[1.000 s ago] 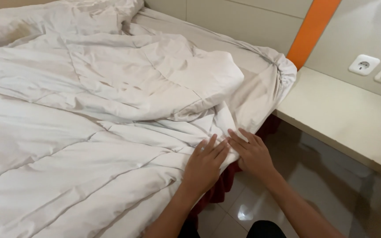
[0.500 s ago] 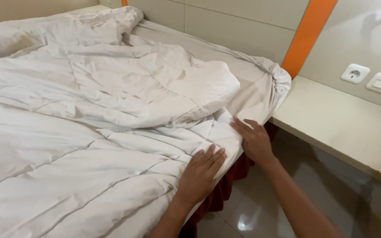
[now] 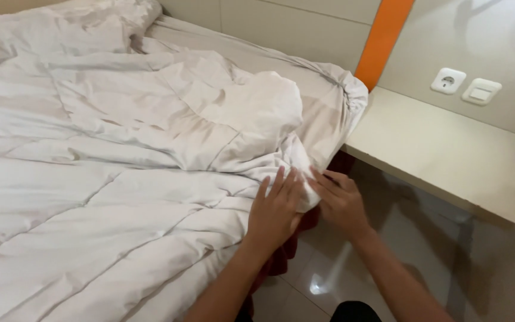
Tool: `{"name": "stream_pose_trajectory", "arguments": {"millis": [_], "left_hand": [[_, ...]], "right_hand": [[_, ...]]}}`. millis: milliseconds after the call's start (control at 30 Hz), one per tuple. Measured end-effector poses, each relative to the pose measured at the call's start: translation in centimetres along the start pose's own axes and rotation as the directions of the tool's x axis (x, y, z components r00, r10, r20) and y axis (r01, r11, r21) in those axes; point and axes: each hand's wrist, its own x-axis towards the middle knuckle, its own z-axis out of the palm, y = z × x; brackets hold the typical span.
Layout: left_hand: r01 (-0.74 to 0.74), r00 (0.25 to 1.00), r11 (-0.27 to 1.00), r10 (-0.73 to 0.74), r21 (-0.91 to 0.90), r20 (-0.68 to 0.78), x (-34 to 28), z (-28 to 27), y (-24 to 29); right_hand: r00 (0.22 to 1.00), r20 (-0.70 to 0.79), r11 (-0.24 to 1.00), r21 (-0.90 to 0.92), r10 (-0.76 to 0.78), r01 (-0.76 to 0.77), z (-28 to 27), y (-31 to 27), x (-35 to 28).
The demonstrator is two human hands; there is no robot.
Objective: The person spreads a white duvet over a bed, smoothing it out and tucking the edges under the mattress. They repeatedly adjust the duvet to ensure it is evenly distributed across the bed surface.
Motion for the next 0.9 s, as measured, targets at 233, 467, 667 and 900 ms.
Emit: {"name": "stream_pose_trajectory", "arguments": {"millis": [233, 467, 667, 900], "left_hand": [[-0.008, 0.983, 0.999, 0.016, 0.046, -0.183, -0.7, 2.0, -2.2], [-0.128, 0.978, 0.990, 0.115, -0.064, -0.176, -2.4, 1.1, -2.6], [-0.158, 0.976, 0.982, 0.140, -0.100, -0.170, -2.4, 2.3, -2.6], [-0.098, 0.989, 0.995, 0.096, -0.013, -0.112, -1.9, 3.7, -2.3]], "right_hand": [[1.000, -0.021, 0.997, 0.076, 0.009, -0.008, 0.5, -1.9, 1.1], [0.995, -0.009, 0.995, 0.034, 0.097, -0.097, 4.1, -0.1, 1.2], [0.996, 0.024, 0.989, -0.125, 0.087, -0.083, 3.2, 3.6, 1.0], [0.975, 0.213, 0.942, -0.336, 0.066, 0.010, 0.6, 8.3, -1.8]]}}
